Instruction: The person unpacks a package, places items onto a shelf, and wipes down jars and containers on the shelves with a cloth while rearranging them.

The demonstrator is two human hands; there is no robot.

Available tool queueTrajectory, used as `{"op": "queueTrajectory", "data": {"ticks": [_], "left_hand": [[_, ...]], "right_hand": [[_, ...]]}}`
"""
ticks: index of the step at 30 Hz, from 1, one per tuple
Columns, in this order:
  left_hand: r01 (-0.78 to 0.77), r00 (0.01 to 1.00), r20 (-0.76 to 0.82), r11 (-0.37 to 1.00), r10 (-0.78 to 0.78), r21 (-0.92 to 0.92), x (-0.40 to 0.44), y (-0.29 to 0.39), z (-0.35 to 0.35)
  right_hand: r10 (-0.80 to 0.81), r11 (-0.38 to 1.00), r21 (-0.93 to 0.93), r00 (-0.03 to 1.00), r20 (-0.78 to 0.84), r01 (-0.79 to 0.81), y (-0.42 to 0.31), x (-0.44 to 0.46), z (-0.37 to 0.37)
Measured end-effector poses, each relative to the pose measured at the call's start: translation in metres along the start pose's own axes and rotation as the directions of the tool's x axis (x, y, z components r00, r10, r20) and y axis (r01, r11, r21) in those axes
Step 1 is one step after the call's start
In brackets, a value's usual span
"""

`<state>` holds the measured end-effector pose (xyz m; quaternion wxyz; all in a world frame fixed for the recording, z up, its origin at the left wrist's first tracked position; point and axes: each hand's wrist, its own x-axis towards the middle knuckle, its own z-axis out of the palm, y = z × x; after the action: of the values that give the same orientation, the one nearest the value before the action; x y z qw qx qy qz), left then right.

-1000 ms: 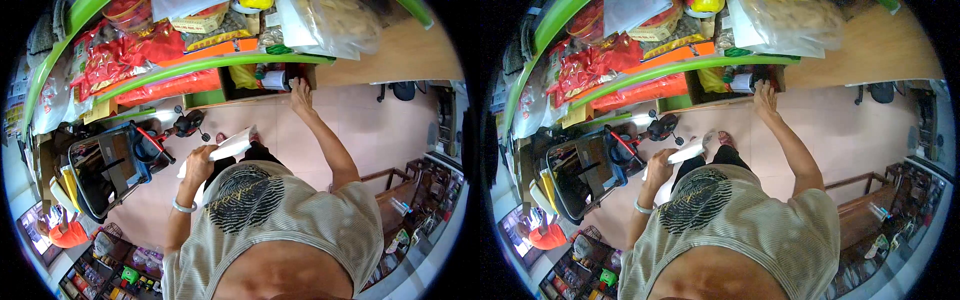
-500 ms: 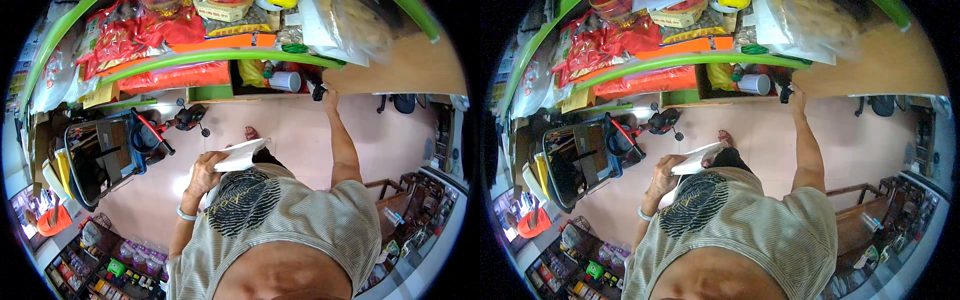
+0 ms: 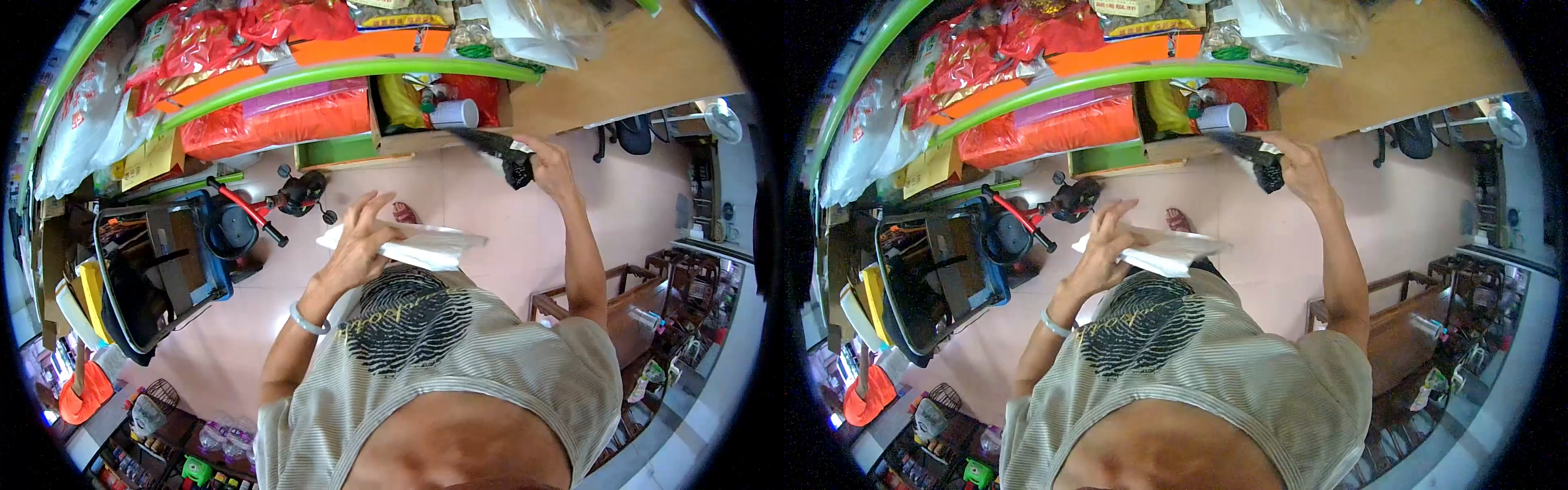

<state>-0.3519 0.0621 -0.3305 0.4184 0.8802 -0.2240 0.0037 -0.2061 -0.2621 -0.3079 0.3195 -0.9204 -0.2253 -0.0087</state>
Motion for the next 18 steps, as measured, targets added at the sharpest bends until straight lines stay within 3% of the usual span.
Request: {"op": "queueTrajectory", "data": {"ticks": [2, 3, 6, 8, 10, 11, 12, 14, 15, 17, 18], "left_hand": [[-0.041, 0.997, 0.063, 0.999, 0.04, 0.022, 0.004, 0.0, 0.002], [-0.06, 0.994, 0.098, 0.998, 0.057, 0.033, 0.006, -0.001, 0.002], [-0.124, 0.983, 0.138, 0.992, 0.118, 0.038, 0.015, 0.002, -0.011], [-0.202, 0.971, 0.133, 0.979, 0.198, 0.016, 0.02, 0.002, -0.014], [-0.18, 0.943, 0.26, 0.976, 0.206, -0.12, 0.024, 0.002, -0.018], [-0.116, 0.955, 0.252, 0.98, 0.155, -0.161, 0.025, 0.003, -0.021], [-0.054, 0.964, 0.244, 0.978, 0.103, -0.2, 0.025, 0.004, -0.024], [0.043, 0.983, 0.185, 0.953, 0.014, -0.301, 0.024, 0.005, -0.031], [0.073, 0.991, 0.134, 0.927, -0.025, -0.368, 0.021, 0.004, -0.032], [0.125, 0.99, 0.026, 0.791, -0.136, -0.599, 0.014, 0.003, -0.034], [0.226, 0.964, 0.049, 0.705, -0.263, -0.673, 0.011, 0.005, -0.04]], "right_hand": [[0.051, 0.986, 0.154, 0.997, 0.062, -0.06, -0.03, -0.004, -0.001], [0.0, 0.987, 0.158, 0.999, 0.034, -0.006, -0.044, -0.006, 0.002], [-0.027, 0.94, 0.339, 0.976, 0.214, -0.048, -0.09, -0.011, 0.001], [-0.122, 0.93, 0.365, 0.97, 0.213, 0.037, -0.116, -0.007, 0.001], [-0.203, 0.924, 0.366, 0.953, 0.226, 0.11, -0.133, 0.003, -0.002], [-0.183, 0.929, 0.361, 0.948, 0.26, 0.08, -0.134, 0.009, -0.002], [-0.124, 0.894, 0.446, 0.931, 0.344, -0.046, -0.135, 0.015, -0.005], [-0.052, 0.767, 0.569, 0.856, 0.515, -0.296, -0.137, 0.03, -0.015], [-0.133, 0.736, 0.632, 0.864, 0.485, -0.241, -0.123, 0.035, -0.014], [-0.261, 0.501, 0.826, 0.865, 0.429, -0.258, -0.11, 0.041, -0.02], [-0.329, 0.368, 0.89, 0.858, 0.394, -0.267, -0.105, 0.046, -0.022]]}}
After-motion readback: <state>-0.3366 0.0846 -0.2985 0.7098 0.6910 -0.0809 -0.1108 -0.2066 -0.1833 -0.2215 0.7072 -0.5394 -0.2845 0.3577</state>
